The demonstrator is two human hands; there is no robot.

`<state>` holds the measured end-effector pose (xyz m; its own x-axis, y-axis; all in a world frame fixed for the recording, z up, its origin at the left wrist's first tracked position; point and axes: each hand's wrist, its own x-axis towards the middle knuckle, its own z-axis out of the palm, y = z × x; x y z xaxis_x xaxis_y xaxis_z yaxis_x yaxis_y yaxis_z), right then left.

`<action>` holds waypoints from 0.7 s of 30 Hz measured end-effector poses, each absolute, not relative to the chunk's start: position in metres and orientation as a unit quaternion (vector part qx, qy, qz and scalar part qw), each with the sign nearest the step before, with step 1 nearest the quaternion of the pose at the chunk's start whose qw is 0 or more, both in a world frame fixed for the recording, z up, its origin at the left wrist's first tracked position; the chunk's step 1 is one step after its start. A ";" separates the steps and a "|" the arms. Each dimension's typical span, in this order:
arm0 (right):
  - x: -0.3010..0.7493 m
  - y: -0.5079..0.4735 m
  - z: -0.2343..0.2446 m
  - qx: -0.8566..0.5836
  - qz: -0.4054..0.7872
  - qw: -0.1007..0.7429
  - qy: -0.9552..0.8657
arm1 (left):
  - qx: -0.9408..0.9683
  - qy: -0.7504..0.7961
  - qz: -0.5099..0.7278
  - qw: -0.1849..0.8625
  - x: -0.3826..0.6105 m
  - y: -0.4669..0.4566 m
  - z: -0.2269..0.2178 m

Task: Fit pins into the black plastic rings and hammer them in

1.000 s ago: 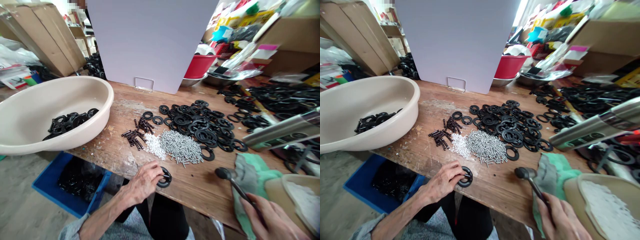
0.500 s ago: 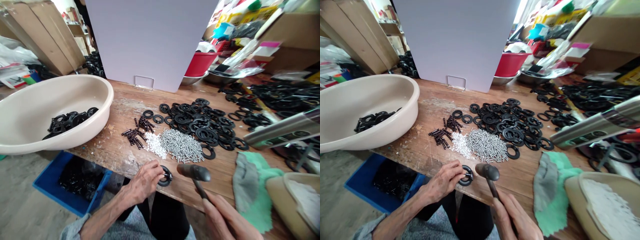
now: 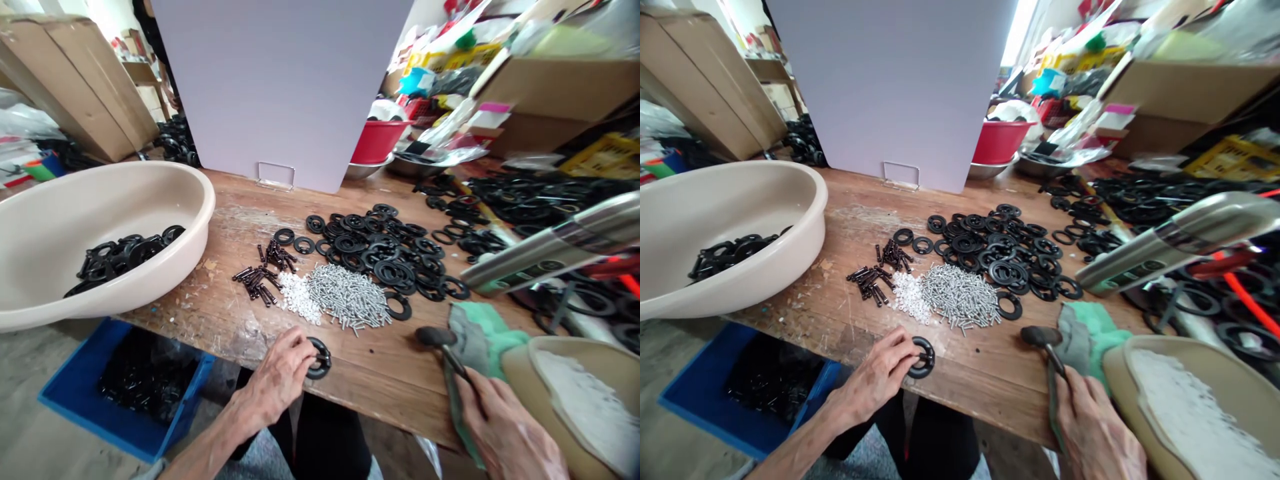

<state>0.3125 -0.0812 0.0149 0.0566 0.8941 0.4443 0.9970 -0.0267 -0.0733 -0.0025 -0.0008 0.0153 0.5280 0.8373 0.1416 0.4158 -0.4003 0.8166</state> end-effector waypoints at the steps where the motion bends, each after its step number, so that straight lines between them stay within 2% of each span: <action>1: 0.316 -0.080 0.014 -0.687 -0.178 0.143 -0.690 | 0.785 0.398 0.282 0.382 -0.002 -0.001 0.015; 3: 0.310 -0.075 0.014 -0.677 -0.244 0.094 -0.688 | 0.778 0.395 0.292 0.392 -0.002 -0.001 0.013; 4: 0.300 -0.070 0.015 -0.678 -0.251 0.107 -0.683 | 0.774 0.394 0.298 0.396 -0.001 -0.002 0.013; 6: 0.273 -0.057 0.016 -0.665 -0.212 0.181 -0.692 | 0.767 0.395 0.305 0.403 0.000 -0.003 0.013; 8: 0.244 -0.041 0.015 -0.639 -0.124 0.267 -0.711 | 0.758 0.409 0.306 0.406 0.000 -0.005 0.017; 10: 0.221 -0.026 0.011 -0.631 -0.070 0.303 -0.711 | 0.747 0.434 0.300 0.405 -0.001 -0.006 0.023; 14: 0.202 -0.008 0.003 -0.629 -0.048 0.289 -0.721 | 0.713 0.473 0.289 0.429 -0.005 -0.006 0.036; 21: 0.203 -0.014 0.001 -0.630 -0.018 0.319 -0.708 | 0.581 0.478 0.320 0.575 -0.007 -0.002 0.033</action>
